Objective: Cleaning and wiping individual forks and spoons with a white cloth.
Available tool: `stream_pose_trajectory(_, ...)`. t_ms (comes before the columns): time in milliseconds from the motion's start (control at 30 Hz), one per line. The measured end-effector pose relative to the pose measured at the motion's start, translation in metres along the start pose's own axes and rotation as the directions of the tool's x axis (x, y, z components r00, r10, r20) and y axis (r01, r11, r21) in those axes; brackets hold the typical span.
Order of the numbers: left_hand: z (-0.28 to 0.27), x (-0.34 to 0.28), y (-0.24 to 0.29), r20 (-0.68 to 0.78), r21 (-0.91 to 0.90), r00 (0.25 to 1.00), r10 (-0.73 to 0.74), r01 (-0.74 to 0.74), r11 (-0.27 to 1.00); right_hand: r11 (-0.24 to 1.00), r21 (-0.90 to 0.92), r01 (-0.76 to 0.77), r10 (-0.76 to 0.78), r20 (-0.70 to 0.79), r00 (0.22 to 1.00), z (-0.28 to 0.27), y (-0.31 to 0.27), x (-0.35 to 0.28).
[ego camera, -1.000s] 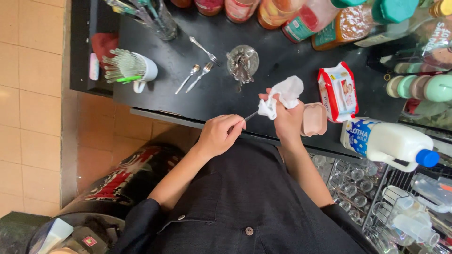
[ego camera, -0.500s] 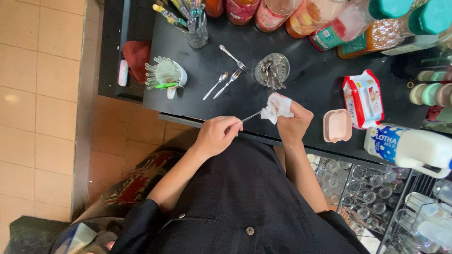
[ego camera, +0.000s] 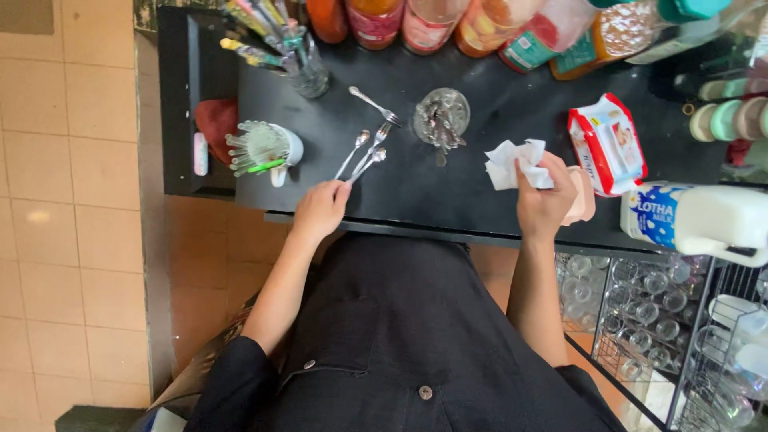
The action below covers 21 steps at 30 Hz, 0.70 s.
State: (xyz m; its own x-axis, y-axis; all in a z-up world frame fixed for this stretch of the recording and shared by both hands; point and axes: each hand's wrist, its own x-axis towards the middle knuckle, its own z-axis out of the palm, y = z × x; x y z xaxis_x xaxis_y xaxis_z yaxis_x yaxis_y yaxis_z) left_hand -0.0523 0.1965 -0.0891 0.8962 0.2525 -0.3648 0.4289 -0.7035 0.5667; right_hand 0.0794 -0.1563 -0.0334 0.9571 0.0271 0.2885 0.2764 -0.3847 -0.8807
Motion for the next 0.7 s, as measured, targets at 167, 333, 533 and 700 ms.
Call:
stream_pose_trajectory(167, -0.026, 0.004, 0.078, -0.424, 0.192, 0.859, 0.287, -0.224, 0.955, 0.987, 0.147, -0.070, 0.068, 0.016, 0.998, -0.003, 0.005, -0.013)
stream_pose_trajectory(333, 0.006, 0.030, 0.140, -0.131, -0.121, 0.976, 0.171, -0.187, 0.975, 0.847, 0.408, -0.340, 0.304, 0.152, 0.940, -0.015, 0.030, -0.026)
stream_pose_trajectory(533, 0.034, 0.058, 0.171, -0.287, 0.044, 0.955, 0.075, -0.066, 0.997, 0.767, 0.432, -0.475, 0.338, 0.358, 0.870, -0.034, 0.043, -0.019)
stream_pose_trajectory(700, 0.029, 0.056, 0.178, -0.300, -0.011, 0.953, 0.054, -0.060, 0.998, 0.689, 0.442, -0.574, 0.346, 0.496, 0.797, -0.050, 0.034, 0.001)
